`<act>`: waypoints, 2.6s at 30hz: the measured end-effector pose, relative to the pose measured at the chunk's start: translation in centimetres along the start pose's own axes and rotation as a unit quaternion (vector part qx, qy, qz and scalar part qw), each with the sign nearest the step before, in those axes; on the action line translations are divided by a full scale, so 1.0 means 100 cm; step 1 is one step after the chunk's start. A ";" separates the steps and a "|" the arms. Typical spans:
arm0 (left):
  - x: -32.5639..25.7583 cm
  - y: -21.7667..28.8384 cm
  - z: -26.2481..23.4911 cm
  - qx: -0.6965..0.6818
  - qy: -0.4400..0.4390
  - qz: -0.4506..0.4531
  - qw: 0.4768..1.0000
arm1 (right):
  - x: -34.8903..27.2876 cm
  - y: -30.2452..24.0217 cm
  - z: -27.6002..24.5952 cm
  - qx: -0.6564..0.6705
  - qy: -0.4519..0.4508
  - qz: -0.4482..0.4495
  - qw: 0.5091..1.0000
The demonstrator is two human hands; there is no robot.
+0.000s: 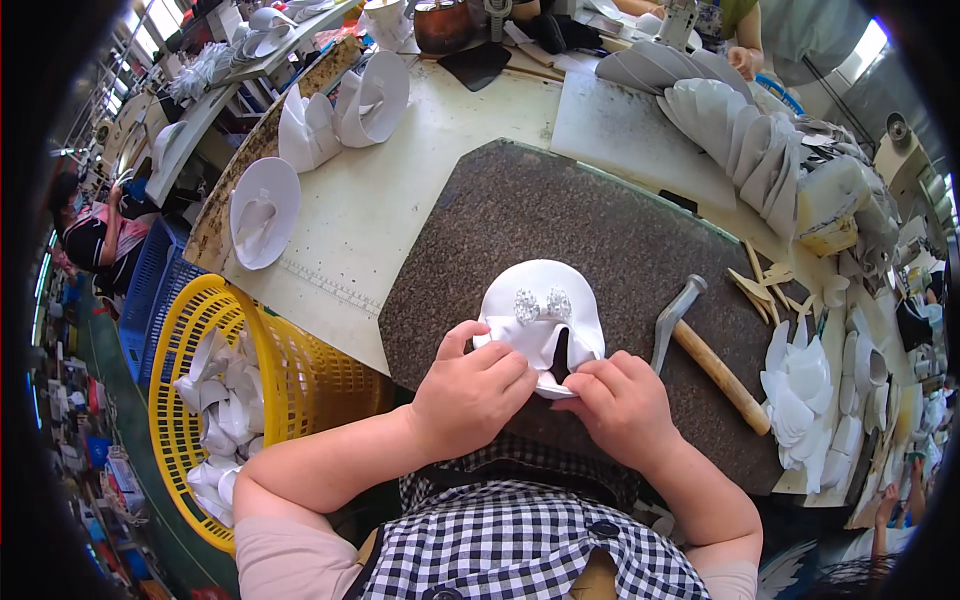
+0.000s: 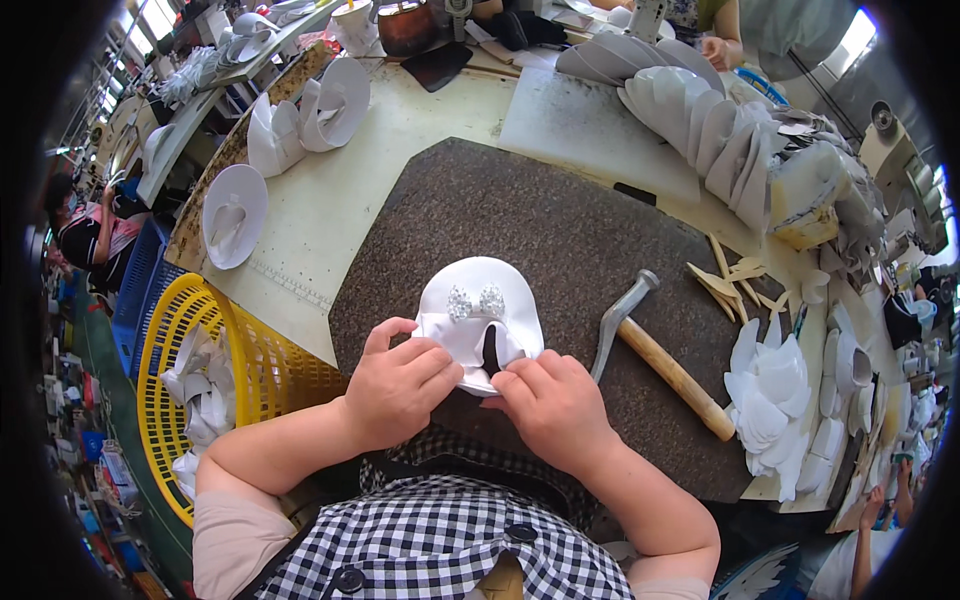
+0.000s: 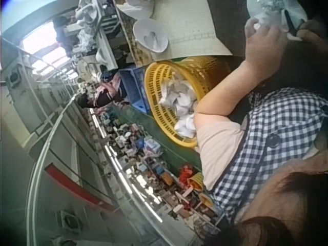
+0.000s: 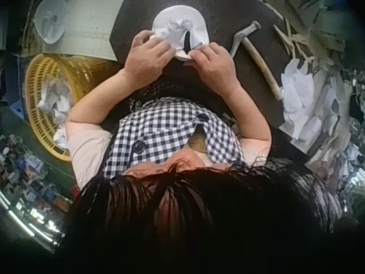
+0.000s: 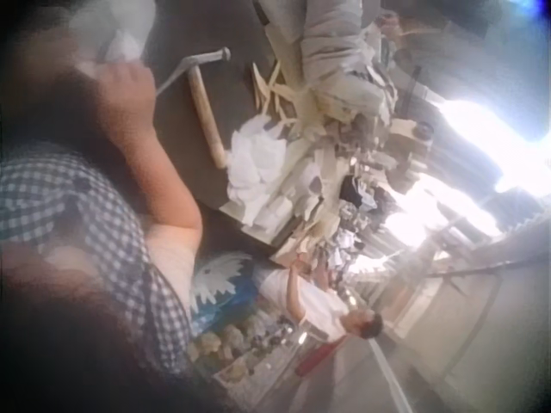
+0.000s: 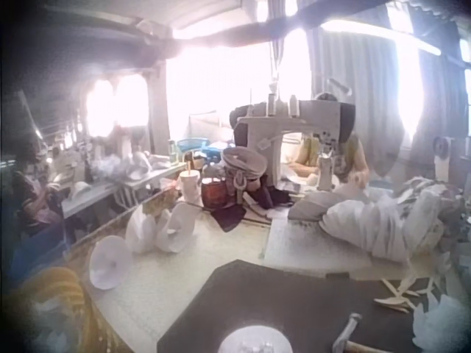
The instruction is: Shaping and assembling white shoe components on a workbench using a hammer and hands.
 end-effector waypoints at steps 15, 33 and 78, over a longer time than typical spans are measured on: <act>0.013 0.013 -0.001 -0.158 -0.065 -0.022 0.985 | 0.005 0.011 -0.008 0.216 -0.007 0.119 0.969; 0.012 -0.047 -0.032 -0.796 0.071 -0.336 0.498 | 0.053 -0.008 -0.032 0.027 0.038 -0.140 0.989; 0.012 -0.055 0.010 -0.020 0.025 0.038 0.999 | 0.003 0.007 0.018 -0.164 0.066 -0.177 0.968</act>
Point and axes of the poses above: each hand's wrist, its own x-axis towards the middle knuckle, its own z-axis out of the palm, y = z × x, the point moved 1 cm from there along x, towards the middle knuckle, and after that the axes turned 13 degrees about x, right-handed, at the moved point
